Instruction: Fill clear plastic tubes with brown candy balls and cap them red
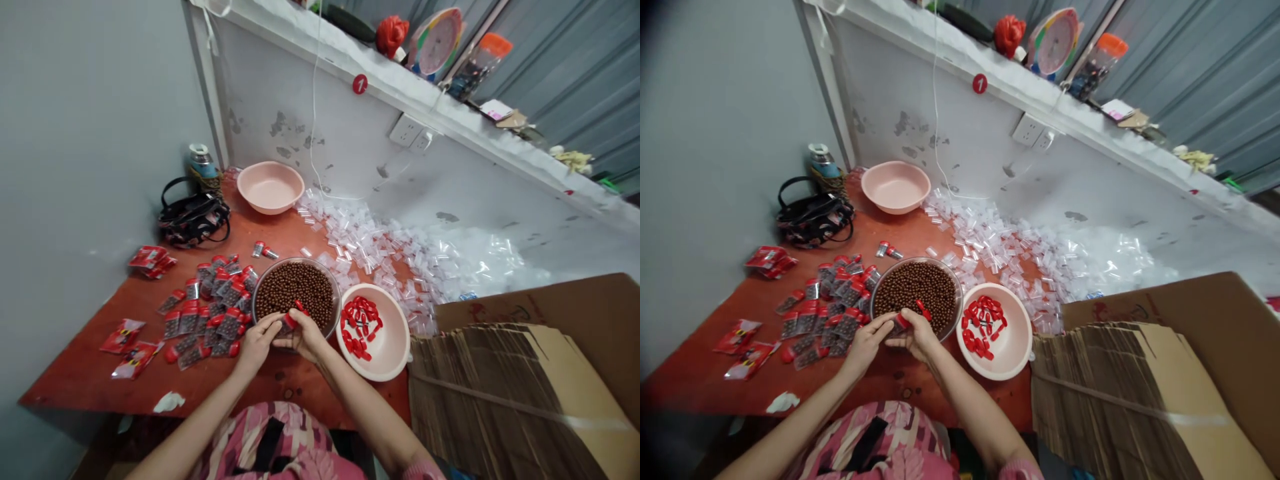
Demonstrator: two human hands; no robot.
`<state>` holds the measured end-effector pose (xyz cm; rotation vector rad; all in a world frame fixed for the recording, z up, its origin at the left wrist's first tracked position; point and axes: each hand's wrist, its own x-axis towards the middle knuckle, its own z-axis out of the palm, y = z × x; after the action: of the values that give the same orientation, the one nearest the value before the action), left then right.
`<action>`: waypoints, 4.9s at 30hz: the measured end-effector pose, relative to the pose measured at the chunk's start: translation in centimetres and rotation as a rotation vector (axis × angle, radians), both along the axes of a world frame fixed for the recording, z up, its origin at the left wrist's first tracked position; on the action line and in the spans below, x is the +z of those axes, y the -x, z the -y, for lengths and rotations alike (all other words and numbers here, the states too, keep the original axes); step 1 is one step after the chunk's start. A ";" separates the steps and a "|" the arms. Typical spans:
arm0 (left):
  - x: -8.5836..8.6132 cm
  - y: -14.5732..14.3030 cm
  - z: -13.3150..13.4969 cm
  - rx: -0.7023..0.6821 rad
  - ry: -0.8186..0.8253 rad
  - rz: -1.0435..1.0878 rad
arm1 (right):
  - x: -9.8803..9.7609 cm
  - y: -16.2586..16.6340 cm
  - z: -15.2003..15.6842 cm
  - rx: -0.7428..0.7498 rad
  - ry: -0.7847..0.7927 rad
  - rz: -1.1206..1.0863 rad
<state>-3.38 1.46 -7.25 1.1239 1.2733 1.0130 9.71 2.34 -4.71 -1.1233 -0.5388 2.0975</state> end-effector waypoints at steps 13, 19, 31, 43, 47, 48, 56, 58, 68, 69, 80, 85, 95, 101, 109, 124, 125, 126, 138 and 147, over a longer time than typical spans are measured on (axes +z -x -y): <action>0.7 6.6 -3.6 0.446 0.025 -0.377 | -4.7 -12.4 -16.6 0.050 -0.744 1.254; -0.8 6.6 -1.7 0.415 0.183 -0.406 | -8.1 -10.5 -24.7 0.396 -0.951 1.263; -3.4 5.3 2.1 0.427 0.356 -0.264 | -10.5 -9.3 -29.1 0.934 -1.154 1.617; -3.7 4.3 1.7 0.225 0.269 -0.202 | -4.8 -5.5 -14.1 0.664 -1.217 1.558; -3.4 4.4 2.4 0.196 0.259 -0.197 | -7.4 -2.5 -11.8 0.729 -1.147 1.515; -3.3 4.5 2.7 0.195 0.255 -0.199 | -7.9 -2.0 -11.5 0.723 -1.114 1.429; -2.5 4.0 1.5 0.145 0.115 -0.204 | -5.9 -4.0 -10.0 0.343 -0.567 0.647; -1.9 3.2 -0.1 0.099 0.045 -0.178 | -4.1 -4.6 -9.3 0.301 -0.407 0.354; 0.8 -1.7 -4.7 -0.073 0.100 0.262 | 2.3 -6.2 -6.0 0.260 -0.222 -0.011; 0.8 -2.0 -4.6 -0.068 0.106 0.284 | 2.3 -6.4 -5.9 0.267 -0.245 0.020; -1.7 1.3 -0.9 0.195 0.273 0.295 | -5.4 -4.1 -8.6 0.420 -0.894 1.375; -2.6 3.3 1.1 0.273 0.314 0.272 | -7.6 -1.9 -8.0 0.487 -0.875 1.235; -0.6 0.3 -1.9 -0.015 0.039 0.109 | -1.2 -5.3 -5.3 0.239 -0.258 0.143; 0.9 -2.4 -2.6 -0.038 0.161 0.332 | 2.0 -6.2 -3.5 0.215 -0.293 0.195; 1.5 -3.0 -1.5 -0.037 0.222 0.511 | 3.9 -6.9 -3.1 0.209 -0.889 0.663; 3.0 -1.0 -2.0 -0.174 0.240 0.499 | 3.3 -6.4 -4.7 0.187 -0.768 0.662; 2.9 -1.0 -2.0 -0.169 0.242 0.502 | 2.4 -6.5 -4.7 0.115 -0.765 0.749; 2.7 -0.9 -2.0 -0.145 0.243 0.512 | 1.5 -6.6 -4.7 0.070 -0.776 0.874; 0.2 -0.1 0.4 -0.020 0.288 0.518 | -6.9 -6.7 -1.3 0.320 -0.521 1.396; 0.9 -1.2 0.3 -0.101 0.302 0.621 | -4.0 -6.5 -0.2 0.003 -0.345 0.393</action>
<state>-2.14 1.13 -6.31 0.5667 0.8192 0.9530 16.20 2.51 -8.73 -1.3262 -1.0430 1.7005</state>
